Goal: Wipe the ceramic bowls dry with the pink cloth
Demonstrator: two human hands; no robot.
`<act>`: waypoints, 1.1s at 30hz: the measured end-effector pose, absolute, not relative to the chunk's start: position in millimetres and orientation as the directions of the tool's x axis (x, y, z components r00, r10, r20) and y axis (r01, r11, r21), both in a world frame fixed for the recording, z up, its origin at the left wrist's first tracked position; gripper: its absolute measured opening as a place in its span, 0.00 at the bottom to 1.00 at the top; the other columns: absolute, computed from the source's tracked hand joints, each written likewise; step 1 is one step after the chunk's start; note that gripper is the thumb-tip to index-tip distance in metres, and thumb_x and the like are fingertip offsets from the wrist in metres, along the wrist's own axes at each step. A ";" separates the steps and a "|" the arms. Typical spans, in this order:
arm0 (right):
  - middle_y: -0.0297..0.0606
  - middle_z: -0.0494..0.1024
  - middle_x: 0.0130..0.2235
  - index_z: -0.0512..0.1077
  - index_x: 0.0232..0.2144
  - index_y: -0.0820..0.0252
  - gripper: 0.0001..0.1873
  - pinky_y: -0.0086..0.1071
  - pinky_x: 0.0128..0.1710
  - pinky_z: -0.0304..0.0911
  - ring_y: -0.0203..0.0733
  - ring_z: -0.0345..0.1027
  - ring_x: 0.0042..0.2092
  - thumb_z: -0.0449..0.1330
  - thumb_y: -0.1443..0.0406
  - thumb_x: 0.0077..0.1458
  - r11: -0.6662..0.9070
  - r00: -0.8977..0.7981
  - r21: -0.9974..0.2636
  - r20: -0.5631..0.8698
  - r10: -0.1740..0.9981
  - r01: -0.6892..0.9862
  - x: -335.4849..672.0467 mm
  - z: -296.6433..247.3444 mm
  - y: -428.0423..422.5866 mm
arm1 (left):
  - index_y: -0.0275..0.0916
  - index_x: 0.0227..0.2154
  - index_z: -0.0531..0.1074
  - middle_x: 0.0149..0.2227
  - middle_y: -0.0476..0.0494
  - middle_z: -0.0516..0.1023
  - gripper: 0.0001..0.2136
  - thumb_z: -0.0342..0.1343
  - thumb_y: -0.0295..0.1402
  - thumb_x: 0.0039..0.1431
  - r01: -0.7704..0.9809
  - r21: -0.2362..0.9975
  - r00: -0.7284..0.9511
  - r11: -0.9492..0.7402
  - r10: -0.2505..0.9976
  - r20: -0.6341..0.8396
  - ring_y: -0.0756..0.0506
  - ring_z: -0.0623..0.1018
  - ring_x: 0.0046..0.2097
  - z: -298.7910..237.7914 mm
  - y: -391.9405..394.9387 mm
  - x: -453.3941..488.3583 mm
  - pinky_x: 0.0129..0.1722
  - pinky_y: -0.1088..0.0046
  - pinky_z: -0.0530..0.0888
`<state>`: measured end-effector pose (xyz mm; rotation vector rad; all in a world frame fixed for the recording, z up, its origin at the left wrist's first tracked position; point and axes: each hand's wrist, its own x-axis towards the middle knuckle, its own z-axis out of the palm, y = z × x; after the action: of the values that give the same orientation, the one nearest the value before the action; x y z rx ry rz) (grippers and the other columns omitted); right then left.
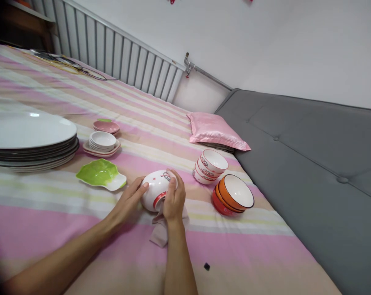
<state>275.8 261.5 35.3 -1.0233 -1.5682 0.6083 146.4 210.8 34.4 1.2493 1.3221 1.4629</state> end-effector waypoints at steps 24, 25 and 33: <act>0.34 0.71 0.56 0.70 0.51 0.52 0.19 0.43 0.61 0.47 0.43 0.56 0.61 0.45 0.62 0.64 0.674 -0.398 -0.529 0.549 0.735 0.516 278.4 66.2 241.2 | 0.36 0.46 0.71 0.43 0.42 0.77 0.18 0.50 0.43 0.61 -0.292 0.942 0.104 -0.166 0.974 0.203 0.41 0.73 0.45 27.4 213.2 148.5 0.46 0.67 0.70; 0.33 0.71 0.56 0.70 0.51 0.51 0.19 0.44 0.62 0.46 0.43 0.55 0.61 0.45 0.62 0.64 0.682 -0.426 -0.493 0.538 0.727 0.541 275.9 68.8 237.7 | 0.36 0.46 0.71 0.44 0.43 0.77 0.17 0.50 0.42 0.61 -0.279 0.941 0.096 -0.190 0.970 0.224 0.42 0.73 0.46 26.2 214.1 148.1 0.48 0.67 0.68; 0.28 0.72 0.55 0.71 0.51 0.48 0.19 0.45 0.62 0.43 0.42 0.55 0.62 0.46 0.64 0.64 0.696 -0.487 -0.420 0.505 0.712 0.582 268.5 73.4 229.5 | 0.36 0.39 0.72 0.41 0.43 0.77 0.14 0.51 0.42 0.61 -0.283 0.938 0.084 -0.202 0.969 0.234 0.44 0.72 0.44 21.4 217.1 147.3 0.47 0.69 0.68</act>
<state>268.5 229.5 73.4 -0.9845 -2.2336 0.2510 147.3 217.1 21.4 1.2086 0.8051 1.3973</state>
